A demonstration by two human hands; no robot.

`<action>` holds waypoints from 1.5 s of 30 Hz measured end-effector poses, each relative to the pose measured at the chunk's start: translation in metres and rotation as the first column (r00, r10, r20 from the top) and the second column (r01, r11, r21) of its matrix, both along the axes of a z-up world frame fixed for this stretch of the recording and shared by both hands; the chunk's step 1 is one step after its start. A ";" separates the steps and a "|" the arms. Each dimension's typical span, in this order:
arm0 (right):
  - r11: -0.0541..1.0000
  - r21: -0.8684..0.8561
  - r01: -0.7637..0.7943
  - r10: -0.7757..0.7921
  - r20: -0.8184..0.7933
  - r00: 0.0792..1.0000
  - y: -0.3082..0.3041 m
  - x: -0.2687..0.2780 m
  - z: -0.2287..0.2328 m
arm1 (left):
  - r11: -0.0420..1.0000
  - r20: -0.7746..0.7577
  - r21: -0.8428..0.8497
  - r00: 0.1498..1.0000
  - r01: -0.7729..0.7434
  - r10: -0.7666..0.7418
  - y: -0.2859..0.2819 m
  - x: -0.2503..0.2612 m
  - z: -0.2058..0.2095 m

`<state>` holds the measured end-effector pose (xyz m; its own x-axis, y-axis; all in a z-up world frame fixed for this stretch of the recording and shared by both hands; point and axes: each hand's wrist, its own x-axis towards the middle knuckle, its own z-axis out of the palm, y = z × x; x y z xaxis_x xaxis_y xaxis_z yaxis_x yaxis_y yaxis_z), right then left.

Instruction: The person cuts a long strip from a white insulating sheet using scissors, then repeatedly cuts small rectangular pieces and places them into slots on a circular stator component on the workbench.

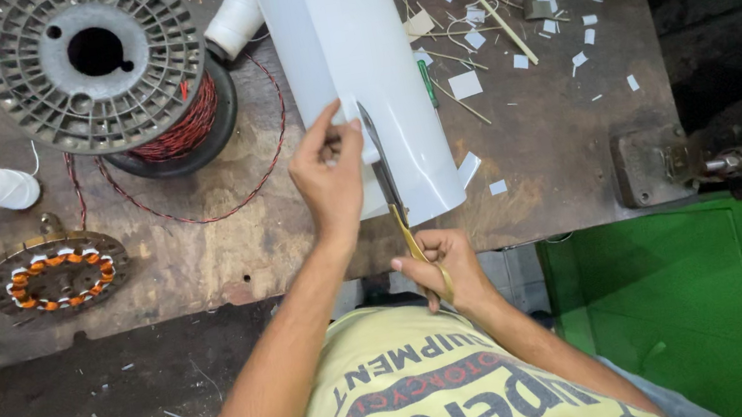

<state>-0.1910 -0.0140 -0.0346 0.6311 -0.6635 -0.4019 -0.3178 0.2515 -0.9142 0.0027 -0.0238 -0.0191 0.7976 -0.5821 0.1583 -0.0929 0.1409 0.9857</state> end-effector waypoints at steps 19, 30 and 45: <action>0.991 0.102 -0.092 0.067 0.225 0.972 -0.014 0.009 0.020 | 0.993 0.152 -0.043 0.981 -0.113 0.118 0.000 0.006 0.007; 0.997 0.050 -0.053 0.046 0.137 0.990 -0.010 0.013 0.017 | 0.997 0.149 -0.002 0.986 -0.079 0.078 0.003 0.004 0.006; 0.945 0.195 -0.262 0.234 0.155 0.960 -0.015 -0.003 0.040 | 0.988 0.131 -0.093 0.982 -0.125 0.136 -0.019 0.035 0.009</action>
<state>-0.1940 -0.0291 0.0059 0.8199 -0.3879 -0.4211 -0.2789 0.3717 -0.8855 0.0372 -0.0426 -0.0104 0.8332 -0.4545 0.3149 -0.2489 0.2001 0.9476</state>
